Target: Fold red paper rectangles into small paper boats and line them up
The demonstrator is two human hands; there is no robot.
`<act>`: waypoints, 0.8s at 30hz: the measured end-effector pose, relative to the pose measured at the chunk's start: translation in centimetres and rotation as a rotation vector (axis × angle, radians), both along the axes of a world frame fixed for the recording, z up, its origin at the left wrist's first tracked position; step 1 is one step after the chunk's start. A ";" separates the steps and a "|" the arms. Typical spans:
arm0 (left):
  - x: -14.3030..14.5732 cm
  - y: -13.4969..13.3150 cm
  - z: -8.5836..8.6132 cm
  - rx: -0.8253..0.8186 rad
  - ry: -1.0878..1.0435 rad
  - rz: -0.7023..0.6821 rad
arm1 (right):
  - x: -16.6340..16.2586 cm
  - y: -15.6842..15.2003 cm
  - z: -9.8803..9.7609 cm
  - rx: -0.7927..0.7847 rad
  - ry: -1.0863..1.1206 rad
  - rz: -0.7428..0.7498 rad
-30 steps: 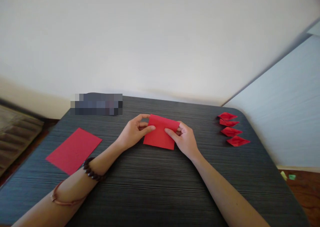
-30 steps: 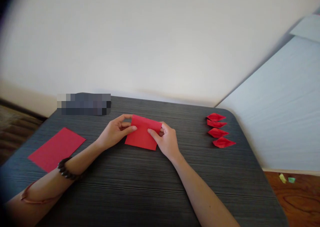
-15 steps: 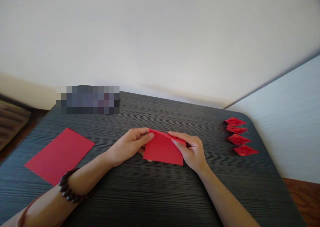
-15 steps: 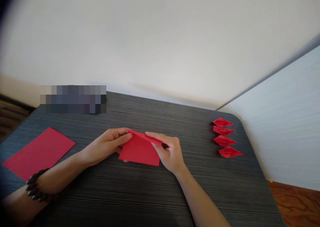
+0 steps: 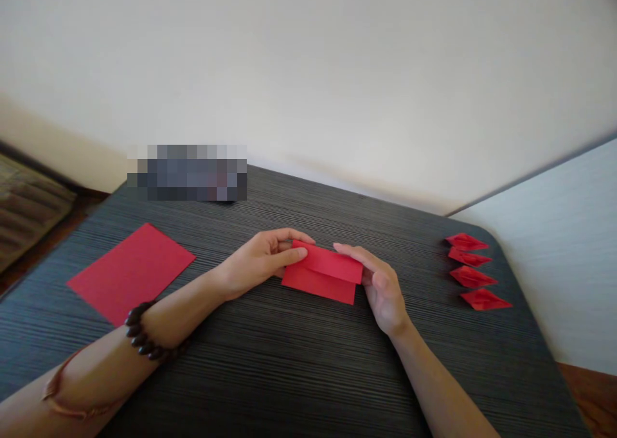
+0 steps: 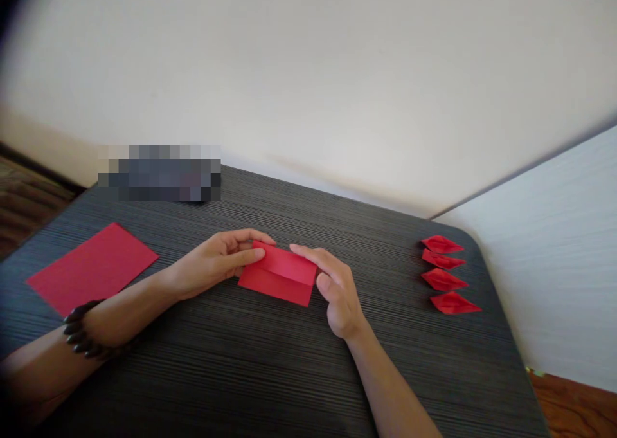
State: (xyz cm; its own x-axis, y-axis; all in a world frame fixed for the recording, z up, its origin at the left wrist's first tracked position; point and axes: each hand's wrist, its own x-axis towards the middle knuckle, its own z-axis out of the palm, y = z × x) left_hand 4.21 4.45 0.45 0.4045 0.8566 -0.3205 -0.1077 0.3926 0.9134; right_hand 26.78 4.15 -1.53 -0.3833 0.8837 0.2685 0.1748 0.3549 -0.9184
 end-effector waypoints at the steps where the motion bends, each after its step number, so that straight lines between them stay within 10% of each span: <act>1: 0.0 0.1 -0.1 0.018 0.012 0.011 | -0.1 0.0 -0.1 -0.042 0.017 -0.037; 24: 0.1 -0.2 -0.1 -0.030 0.059 0.058 | -1.3 -0.6 0.0 -0.233 -0.016 -0.194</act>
